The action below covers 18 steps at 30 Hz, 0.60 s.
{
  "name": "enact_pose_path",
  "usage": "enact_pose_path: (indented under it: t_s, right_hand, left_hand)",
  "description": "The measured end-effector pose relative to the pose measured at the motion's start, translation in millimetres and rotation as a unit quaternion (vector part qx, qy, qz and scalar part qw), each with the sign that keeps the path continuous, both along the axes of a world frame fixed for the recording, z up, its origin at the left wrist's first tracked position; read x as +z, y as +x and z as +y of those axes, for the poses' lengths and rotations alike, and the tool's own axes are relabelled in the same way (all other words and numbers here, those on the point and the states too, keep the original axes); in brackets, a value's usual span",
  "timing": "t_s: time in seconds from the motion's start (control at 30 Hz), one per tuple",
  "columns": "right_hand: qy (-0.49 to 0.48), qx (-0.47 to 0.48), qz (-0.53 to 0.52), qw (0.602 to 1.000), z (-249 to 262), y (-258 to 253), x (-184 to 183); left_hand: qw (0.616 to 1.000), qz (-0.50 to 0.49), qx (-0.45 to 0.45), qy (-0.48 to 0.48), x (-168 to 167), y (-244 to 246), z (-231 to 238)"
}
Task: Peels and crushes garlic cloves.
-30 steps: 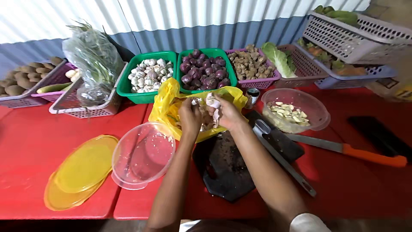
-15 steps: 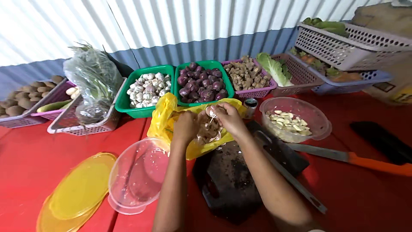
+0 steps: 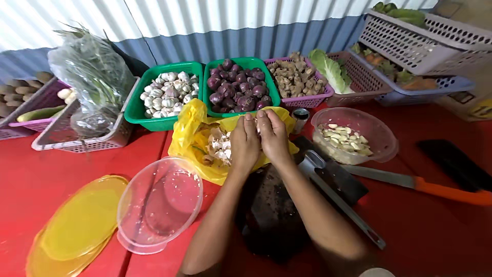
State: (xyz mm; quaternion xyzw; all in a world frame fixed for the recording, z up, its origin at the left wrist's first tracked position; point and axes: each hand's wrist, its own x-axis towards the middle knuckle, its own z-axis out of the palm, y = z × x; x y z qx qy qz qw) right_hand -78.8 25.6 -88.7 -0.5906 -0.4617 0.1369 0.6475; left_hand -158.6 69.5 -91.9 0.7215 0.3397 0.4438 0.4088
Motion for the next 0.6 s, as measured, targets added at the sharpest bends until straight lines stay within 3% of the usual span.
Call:
enact_pose_path:
  t_s: [0.13, 0.27, 0.33, 0.4, 0.47, 0.53, 0.6]
  right_hand:
    - [-0.034, 0.065, 0.157, 0.985, 0, 2, 1]
    - [-0.099, 0.096, 0.276, 0.951, -1, 12, 4]
    - [-0.108, 0.108, 0.301, 0.941, -1, 17, 4]
    - [-0.104, 0.135, 0.312, 0.935, -3, 20, 5]
    - [-0.096, 0.146, 0.289, 0.941, -4, 23, 5]
    - [-0.093, 0.105, 0.228, 0.964, -3, 22, 3]
    - [-0.085, 0.056, 0.153, 0.983, 1, 21, 1]
  left_hand:
    - [0.990, -0.110, 0.027, -0.088, -5, 4, -2]
    - [0.992, -0.062, -0.022, -0.111, 0, -5, 6]
    - [0.997, -0.015, -0.040, -0.069, 6, -10, 13]
    - [0.995, 0.086, -0.008, 0.047, 7, -18, 18]
    - [0.981, 0.167, 0.000, 0.102, 8, -26, 19]
    - [0.987, 0.152, -0.029, 0.039, 8, -28, 20]
    - [0.989, 0.074, -0.080, -0.102, 11, -26, 18]
